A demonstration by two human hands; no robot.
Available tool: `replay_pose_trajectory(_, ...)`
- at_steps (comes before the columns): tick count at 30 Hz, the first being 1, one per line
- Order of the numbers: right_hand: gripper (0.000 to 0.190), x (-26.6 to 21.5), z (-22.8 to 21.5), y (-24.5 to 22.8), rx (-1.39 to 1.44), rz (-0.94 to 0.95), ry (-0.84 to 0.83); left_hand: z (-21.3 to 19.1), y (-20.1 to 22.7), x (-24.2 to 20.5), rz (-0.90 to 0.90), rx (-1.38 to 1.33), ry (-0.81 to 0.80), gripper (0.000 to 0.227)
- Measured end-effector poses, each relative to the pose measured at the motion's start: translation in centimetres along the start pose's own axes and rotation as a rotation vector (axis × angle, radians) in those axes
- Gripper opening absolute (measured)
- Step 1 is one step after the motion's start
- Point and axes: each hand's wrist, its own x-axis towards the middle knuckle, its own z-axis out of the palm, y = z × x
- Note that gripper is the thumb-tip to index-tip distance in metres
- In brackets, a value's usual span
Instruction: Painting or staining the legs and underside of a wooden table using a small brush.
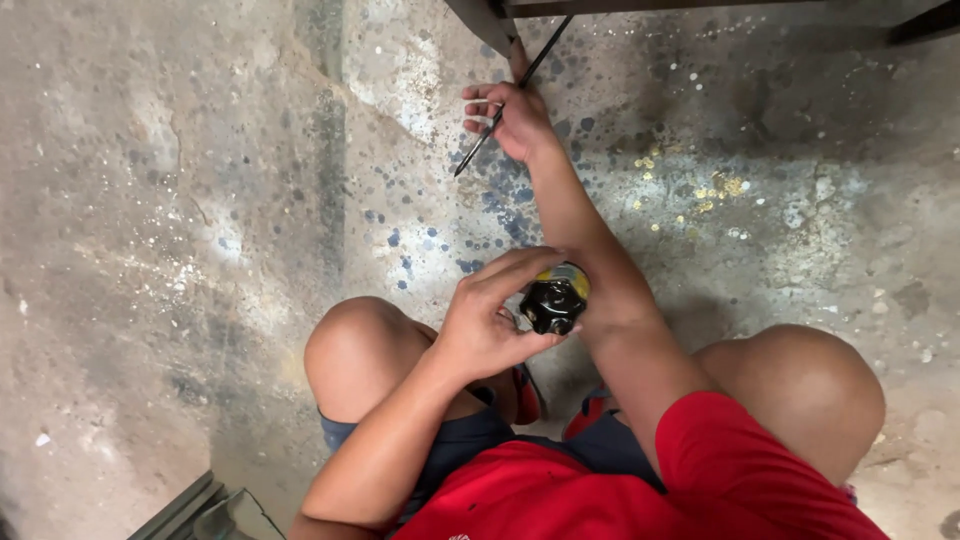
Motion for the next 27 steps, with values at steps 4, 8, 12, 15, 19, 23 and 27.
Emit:
replay_pose_trajectory(4,0.092,-0.7,0.4,0.5,-0.081,-0.091,-0.018,-0.1,0.0,0.2,0.038,-0.009,-0.065,0.055)
replay_pose_trajectory(8,0.095,-0.2,-1.4,1.7,-0.066,-0.145,-0.098,-0.1,-0.7,0.2,0.054,-0.03,-0.087,0.054)
replay_pose_trajectory(12,0.039,1.4,-2.4,2.5,-0.003,-0.111,0.005,-0.1,-1.0,0.1,0.051,-0.024,-0.09,0.055)
replay_pose_trajectory(15,0.02,1.9,-2.0,2.3,-0.068,-0.035,0.026,-0.2,-1.0,0.3,0.055,-0.029,-0.092,0.054)
replay_pose_trajectory(19,0.02,5.7,-6.2,6.4,0.056,-0.119,-0.1,-0.3,-1.0,0.4,0.072,-0.023,-0.057,0.051)
replay_pose_trajectory(23,0.057,4.8,-10.8,8.0,0.192,-0.37,-0.036,-0.3,-0.7,0.6,0.086,-0.073,-0.099,0.05)
replay_pose_trajectory(27,0.025,5.0,-19.4,5.7,-0.37,-0.546,0.202,-0.3,0.1,1.3,0.091,-0.178,-0.044,0.057)
